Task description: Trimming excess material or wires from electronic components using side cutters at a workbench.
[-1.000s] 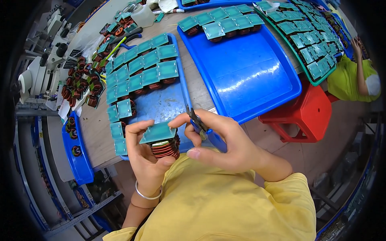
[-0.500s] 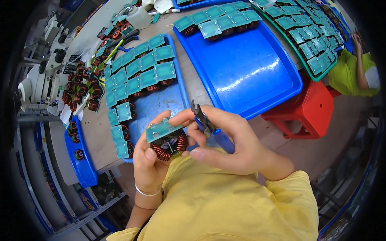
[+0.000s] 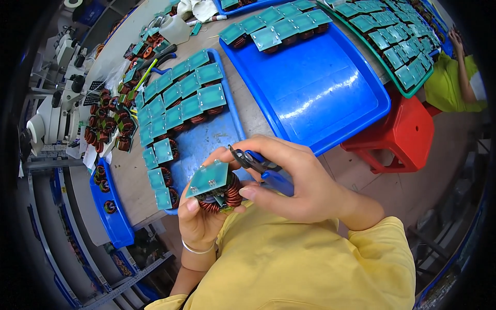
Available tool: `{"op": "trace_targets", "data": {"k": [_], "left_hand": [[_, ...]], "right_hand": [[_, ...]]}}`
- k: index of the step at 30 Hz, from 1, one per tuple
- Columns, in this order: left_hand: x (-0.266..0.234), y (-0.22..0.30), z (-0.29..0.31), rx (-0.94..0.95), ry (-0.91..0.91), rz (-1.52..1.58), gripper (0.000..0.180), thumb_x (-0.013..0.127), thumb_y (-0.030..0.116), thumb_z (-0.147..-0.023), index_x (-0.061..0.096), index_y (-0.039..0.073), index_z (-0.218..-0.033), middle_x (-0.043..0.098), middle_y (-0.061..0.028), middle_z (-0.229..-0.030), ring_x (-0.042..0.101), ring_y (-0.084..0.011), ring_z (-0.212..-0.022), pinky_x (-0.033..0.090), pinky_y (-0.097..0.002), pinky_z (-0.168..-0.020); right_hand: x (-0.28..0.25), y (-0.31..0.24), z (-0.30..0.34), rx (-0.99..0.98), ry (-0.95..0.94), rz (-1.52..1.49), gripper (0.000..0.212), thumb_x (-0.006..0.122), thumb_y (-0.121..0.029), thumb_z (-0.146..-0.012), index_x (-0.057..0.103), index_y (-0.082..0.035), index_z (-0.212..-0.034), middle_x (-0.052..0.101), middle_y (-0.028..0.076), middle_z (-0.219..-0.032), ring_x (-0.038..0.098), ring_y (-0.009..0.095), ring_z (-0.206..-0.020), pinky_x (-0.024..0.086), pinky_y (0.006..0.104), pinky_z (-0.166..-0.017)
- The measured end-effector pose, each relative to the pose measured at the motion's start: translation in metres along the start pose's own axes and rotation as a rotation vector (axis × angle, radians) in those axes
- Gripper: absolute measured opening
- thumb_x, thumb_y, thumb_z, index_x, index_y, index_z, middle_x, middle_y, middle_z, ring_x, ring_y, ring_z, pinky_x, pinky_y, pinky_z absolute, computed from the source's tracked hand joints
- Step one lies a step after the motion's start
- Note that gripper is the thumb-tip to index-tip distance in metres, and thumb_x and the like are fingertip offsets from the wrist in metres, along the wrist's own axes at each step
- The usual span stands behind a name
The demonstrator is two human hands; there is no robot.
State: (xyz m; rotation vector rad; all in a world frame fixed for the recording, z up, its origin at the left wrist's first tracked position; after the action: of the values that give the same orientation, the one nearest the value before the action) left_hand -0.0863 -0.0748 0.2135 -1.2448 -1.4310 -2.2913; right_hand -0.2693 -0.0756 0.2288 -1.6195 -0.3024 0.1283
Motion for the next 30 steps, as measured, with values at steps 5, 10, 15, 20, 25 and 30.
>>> {"op": "trace_targets", "data": {"k": [5,10,15,20,25,30], "left_hand": [[-0.004,0.001,0.000,-0.009,-0.003,0.049,0.079,0.058,0.030,-0.078,0.020,-0.005,-0.138,0.043,-0.0231,-0.126,0.053,-0.0336,-0.109,0.051,-0.0385,-0.082],[-0.006,0.001,-0.001,-0.009,-0.030,0.043,0.078,0.054,0.030,-0.079,0.016,-0.004,-0.138,0.043,-0.0247,-0.125,0.053,-0.0351,-0.108,0.053,-0.0415,-0.082],[-0.011,-0.007,0.001,-0.056,-0.092,0.417,0.072,0.050,0.031,-0.079,0.020,-0.003,-0.135,0.042,-0.0268,-0.124,0.053,-0.0399,-0.106,0.054,-0.0440,-0.076],[-0.011,-0.010,-0.002,-0.099,-0.242,0.657,0.074,0.050,0.035,-0.075,0.023,-0.003,-0.133,0.042,-0.0243,-0.120,0.056,-0.0396,-0.095,0.056,-0.0398,-0.066],[-0.010,-0.011,-0.001,-0.067,-0.270,0.569,0.079,0.051,0.039,-0.073,0.024,-0.003,-0.133,0.044,-0.0192,-0.109,0.056,-0.0319,-0.080,0.050,-0.0310,-0.053],[-0.008,-0.013,-0.002,-0.097,-0.265,0.617,0.079,0.052,0.041,-0.073,0.024,-0.003,-0.133,0.044,-0.0185,-0.108,0.055,-0.0302,-0.076,0.047,-0.0312,-0.051]], "right_hand": [[0.001,0.004,-0.002,-0.020,-0.001,0.036,0.038,0.059,-0.003,-0.069,0.055,0.005,-0.106,0.052,0.007,-0.087,0.043,0.010,-0.072,0.037,0.0232,-0.068],[0.002,0.008,-0.003,-0.073,-0.017,0.069,0.038,0.060,-0.003,-0.068,0.055,0.004,-0.106,0.053,0.007,-0.089,0.044,0.011,-0.072,0.037,0.0235,-0.068],[-0.001,0.007,-0.003,-0.097,-0.014,0.101,0.039,0.060,-0.003,-0.068,0.055,0.004,-0.106,0.055,0.008,-0.091,0.045,0.011,-0.073,0.038,0.0235,-0.069],[0.003,0.009,-0.005,-0.115,-0.046,0.103,0.039,0.062,-0.006,-0.069,0.055,0.003,-0.106,0.055,0.008,-0.088,0.046,0.012,-0.072,0.039,0.0238,-0.067],[0.005,0.006,-0.005,-0.179,-0.091,0.142,0.040,0.063,-0.008,-0.068,0.056,0.002,-0.106,0.055,0.007,-0.084,0.047,0.013,-0.069,0.039,0.0244,-0.064],[0.004,0.008,-0.004,-0.175,-0.091,0.135,0.040,0.063,-0.008,-0.067,0.056,0.002,-0.105,0.056,0.007,-0.083,0.047,0.013,-0.070,0.039,0.0243,-0.064]]}}
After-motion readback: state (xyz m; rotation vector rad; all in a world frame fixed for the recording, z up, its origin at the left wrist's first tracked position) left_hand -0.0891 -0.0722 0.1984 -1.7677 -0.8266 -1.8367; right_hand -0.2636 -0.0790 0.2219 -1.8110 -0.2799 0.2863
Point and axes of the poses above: each hand's wrist, its own z-axis away from the middle knuckle, its own x-axis out of the palm, y = z × x, the point moved 1 cm from there along -z, towards the middle knuckle
